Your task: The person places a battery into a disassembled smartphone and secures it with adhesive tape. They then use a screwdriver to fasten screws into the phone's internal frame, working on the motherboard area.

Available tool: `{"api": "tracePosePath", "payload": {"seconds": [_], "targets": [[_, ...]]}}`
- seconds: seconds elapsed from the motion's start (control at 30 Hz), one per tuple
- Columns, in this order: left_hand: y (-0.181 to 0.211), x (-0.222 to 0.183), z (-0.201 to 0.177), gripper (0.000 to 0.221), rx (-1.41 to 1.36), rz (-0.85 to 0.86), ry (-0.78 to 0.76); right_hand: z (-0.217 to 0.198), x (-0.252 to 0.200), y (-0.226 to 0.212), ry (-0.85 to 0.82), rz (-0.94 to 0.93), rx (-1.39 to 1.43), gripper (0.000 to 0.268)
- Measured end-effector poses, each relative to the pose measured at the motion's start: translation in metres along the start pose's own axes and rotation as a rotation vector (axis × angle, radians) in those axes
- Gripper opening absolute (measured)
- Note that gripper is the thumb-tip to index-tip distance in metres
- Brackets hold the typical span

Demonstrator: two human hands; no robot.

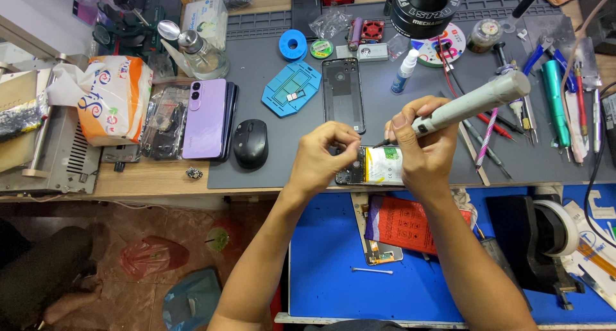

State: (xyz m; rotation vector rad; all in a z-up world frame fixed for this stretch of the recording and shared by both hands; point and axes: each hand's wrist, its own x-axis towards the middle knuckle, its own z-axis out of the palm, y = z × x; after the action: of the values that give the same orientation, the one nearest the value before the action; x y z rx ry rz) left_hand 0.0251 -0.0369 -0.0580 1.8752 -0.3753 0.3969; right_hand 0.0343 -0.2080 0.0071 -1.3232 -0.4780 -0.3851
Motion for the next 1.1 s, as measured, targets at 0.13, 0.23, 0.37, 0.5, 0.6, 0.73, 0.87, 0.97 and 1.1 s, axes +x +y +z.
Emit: {"api": "tracePosePath", "payload": {"seconds": [0.13, 0.23, 0.37, 0.5, 0.6, 0.73, 0.87, 0.97, 1.1], "targets": [[0.012, -0.006, 0.002, 0.019, -0.726, -0.42, 0.162, 0.003, 0.0, -0.007, 0.03, -0.038, 0.119, 0.028], [0.015, -0.009, 0.002, 0.023, -0.895, -0.501, 0.226, 0.008, 0.0, -0.013, 0.054, -0.058, 0.19, 0.028], [0.0, -0.016, 0.007, 0.023, -1.034, -0.607, 0.224, 0.015, 0.0, -0.022, 0.089, -0.095, 0.259, 0.03], [-0.005, -0.02, 0.015, 0.021, -1.13, -0.678, 0.207, 0.021, 0.0, -0.026, 0.088, -0.127, 0.243, 0.029], [0.001, -0.021, 0.017, 0.019, -1.202, -0.716, 0.204, 0.025, 0.0, -0.025, 0.097, -0.145, 0.25, 0.029], [0.006, -0.022, 0.02, 0.019, -1.226, -0.738, 0.206, 0.026, -0.001, -0.021, 0.097, -0.152, 0.252, 0.03], [0.006, -0.022, 0.025, 0.021, -1.262, -0.749, 0.237, 0.027, -0.002, -0.024, 0.104, -0.146, 0.241, 0.03], [0.004, -0.022, 0.026, 0.02, -1.266, -0.753, 0.262, 0.024, -0.003, -0.019, 0.112, -0.144, 0.254, 0.03], [0.007, -0.023, 0.029, 0.02, -1.265, -0.752, 0.267, 0.026, -0.003, -0.022, 0.117, -0.136, 0.239, 0.03]]}}
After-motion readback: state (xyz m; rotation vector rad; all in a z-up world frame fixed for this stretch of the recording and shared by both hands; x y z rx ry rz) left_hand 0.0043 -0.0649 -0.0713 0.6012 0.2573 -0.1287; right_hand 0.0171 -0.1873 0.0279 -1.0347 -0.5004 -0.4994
